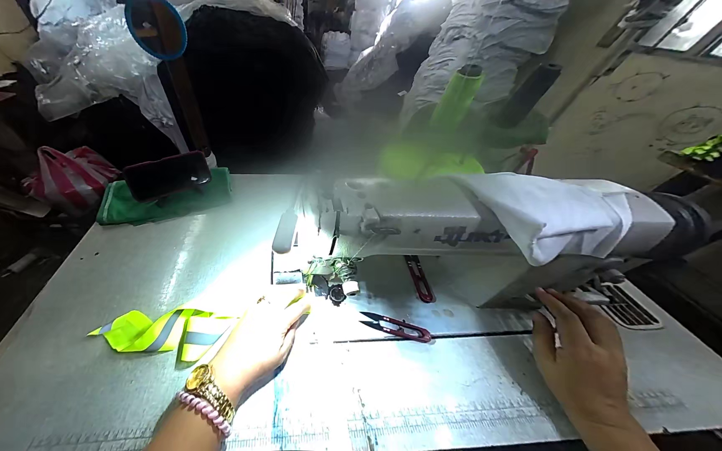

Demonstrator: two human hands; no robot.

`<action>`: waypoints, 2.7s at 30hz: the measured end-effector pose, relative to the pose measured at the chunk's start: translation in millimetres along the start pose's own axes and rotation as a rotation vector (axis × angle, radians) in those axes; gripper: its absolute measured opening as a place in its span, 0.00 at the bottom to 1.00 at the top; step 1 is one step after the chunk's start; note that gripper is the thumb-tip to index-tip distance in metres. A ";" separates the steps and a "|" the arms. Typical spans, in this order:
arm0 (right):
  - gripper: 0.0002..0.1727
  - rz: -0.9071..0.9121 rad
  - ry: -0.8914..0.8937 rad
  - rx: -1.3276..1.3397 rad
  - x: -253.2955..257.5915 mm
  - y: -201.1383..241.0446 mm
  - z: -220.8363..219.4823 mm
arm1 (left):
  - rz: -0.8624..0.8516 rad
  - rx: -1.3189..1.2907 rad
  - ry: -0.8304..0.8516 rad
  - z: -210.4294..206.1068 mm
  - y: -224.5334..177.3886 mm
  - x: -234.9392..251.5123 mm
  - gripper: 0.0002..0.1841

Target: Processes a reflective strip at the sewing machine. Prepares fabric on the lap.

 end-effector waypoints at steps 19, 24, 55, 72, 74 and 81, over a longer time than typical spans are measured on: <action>0.22 0.010 0.092 -0.034 -7.5 1.3 -14.5 | -0.015 0.000 -0.031 0.2 1.4 1.6 0.22; 0.22 0.014 0.100 -0.040 -8.7 0.2 -16.4 | -0.008 -0.003 -0.024 0.1 1.1 -0.3 0.22; 0.14 0.244 -0.021 0.464 16.7 164.2 21.7 | -0.056 0.034 -0.037 0.5 0.2 -1.0 0.23; 0.18 0.403 0.388 0.446 27.0 267.0 -50.8 | -0.045 0.055 -0.074 1.0 -1.4 -2.6 0.21; 0.17 0.405 0.386 0.446 27.5 267.2 -50.3 | -0.038 0.048 -0.076 1.9 -1.8 -2.0 0.21; 0.19 0.381 0.434 0.409 29.4 269.4 -50.7 | -0.011 0.010 -0.027 4.2 3.6 1.2 0.23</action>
Point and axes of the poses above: each hand's wrist, its own x-axis towards the middle knuckle, its own z-axis out of the back of the hand, y = z × x, the point moved 3 cm from there along x, towards the middle knuckle, and after that the axes turned 5 degrees about -x, right-handed, at the moved point
